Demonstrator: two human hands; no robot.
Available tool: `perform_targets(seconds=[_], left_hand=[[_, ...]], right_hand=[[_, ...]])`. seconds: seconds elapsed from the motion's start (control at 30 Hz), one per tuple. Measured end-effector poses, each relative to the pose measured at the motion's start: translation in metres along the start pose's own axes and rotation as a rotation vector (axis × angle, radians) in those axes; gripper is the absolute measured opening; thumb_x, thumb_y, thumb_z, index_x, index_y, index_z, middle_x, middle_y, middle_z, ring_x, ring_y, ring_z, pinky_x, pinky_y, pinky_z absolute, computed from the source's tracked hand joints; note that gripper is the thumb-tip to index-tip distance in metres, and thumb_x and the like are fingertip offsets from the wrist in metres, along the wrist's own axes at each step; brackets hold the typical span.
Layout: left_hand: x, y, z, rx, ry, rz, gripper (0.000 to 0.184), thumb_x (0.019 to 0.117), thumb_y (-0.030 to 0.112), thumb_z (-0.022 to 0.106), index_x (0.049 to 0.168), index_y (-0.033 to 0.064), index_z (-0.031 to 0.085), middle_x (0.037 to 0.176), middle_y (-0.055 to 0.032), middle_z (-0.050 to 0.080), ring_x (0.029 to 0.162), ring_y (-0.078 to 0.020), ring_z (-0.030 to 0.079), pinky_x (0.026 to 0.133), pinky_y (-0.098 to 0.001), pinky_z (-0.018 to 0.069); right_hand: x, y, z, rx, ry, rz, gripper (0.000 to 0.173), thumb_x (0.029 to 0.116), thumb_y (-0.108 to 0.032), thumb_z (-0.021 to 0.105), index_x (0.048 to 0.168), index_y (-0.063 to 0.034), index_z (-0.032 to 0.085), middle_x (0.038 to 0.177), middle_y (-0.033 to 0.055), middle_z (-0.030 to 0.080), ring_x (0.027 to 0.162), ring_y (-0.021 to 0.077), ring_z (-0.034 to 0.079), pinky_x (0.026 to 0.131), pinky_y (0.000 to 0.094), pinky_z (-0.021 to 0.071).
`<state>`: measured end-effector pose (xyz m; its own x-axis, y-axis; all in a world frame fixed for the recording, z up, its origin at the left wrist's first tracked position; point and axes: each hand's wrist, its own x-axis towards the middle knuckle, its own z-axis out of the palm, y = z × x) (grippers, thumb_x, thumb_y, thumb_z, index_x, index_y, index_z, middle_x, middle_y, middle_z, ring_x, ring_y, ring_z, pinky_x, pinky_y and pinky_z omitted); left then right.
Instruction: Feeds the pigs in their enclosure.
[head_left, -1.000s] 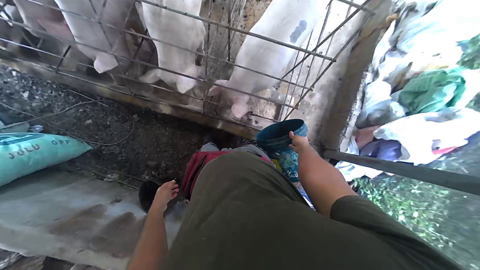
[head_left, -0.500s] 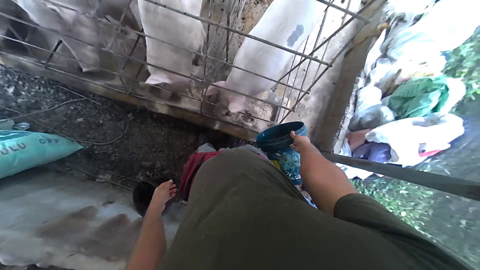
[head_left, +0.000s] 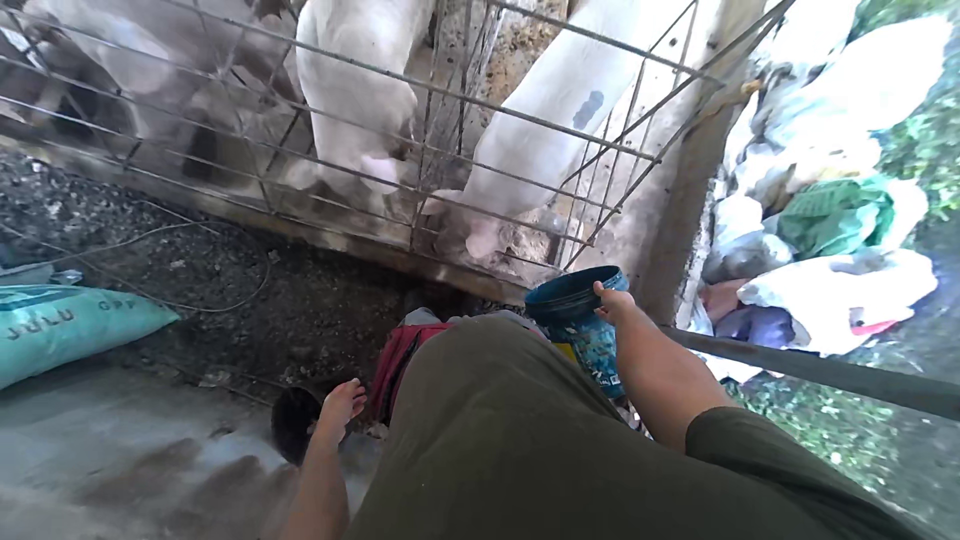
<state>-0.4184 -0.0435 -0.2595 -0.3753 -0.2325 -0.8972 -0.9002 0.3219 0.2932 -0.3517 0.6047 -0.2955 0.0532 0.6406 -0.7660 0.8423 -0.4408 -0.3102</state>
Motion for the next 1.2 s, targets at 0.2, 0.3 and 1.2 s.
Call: perform_targets(seconds=[0.2,0.3,1.2], left_hand=[[0.002,-0.008,-0.001,-0.005,-0.013,-0.009,0.046,0.1094,0.038,0.049,0.138,0.0031,0.056,0.129,-0.0171,0.066,0.109,-0.0258,0.069,0.091,-0.0436,0.0566],[-0.003,-0.011,0.002,0.000,-0.014,-0.004,0.046,0.1101,0.037,0.047,0.139,0.0020,0.056,0.131,-0.0180,0.065,0.110,-0.0265,0.068,0.093,-0.0447,0.0557],[-0.006,-0.104,-0.016,-0.213,0.053,-0.163,0.045,0.1116,0.037,0.043,0.137,0.0030,0.057,0.125,-0.0157,0.068,0.105,-0.0240,0.069,0.089,-0.0427,0.0567]], right_hand=[[-0.012,-0.009,-0.003,-0.031,0.004,-0.025,0.077,0.0965,-0.046,0.072,0.149,0.0030,0.043,0.149,0.0249,0.049,0.134,0.0355,0.055,0.105,0.0509,0.0525],[-0.018,-0.012,-0.003,-0.068,0.006,-0.057,0.078,0.0971,-0.046,0.071,0.148,0.0059,0.042,0.148,0.0267,0.049,0.133,0.0367,0.055,0.105,0.0510,0.0526],[-0.061,-0.083,0.067,-0.608,0.080,-0.255,0.079,0.0941,-0.059,0.068,0.135,0.0076,0.056,0.134,0.0286,0.060,0.119,0.0390,0.064,0.099,0.0549,0.0546]])
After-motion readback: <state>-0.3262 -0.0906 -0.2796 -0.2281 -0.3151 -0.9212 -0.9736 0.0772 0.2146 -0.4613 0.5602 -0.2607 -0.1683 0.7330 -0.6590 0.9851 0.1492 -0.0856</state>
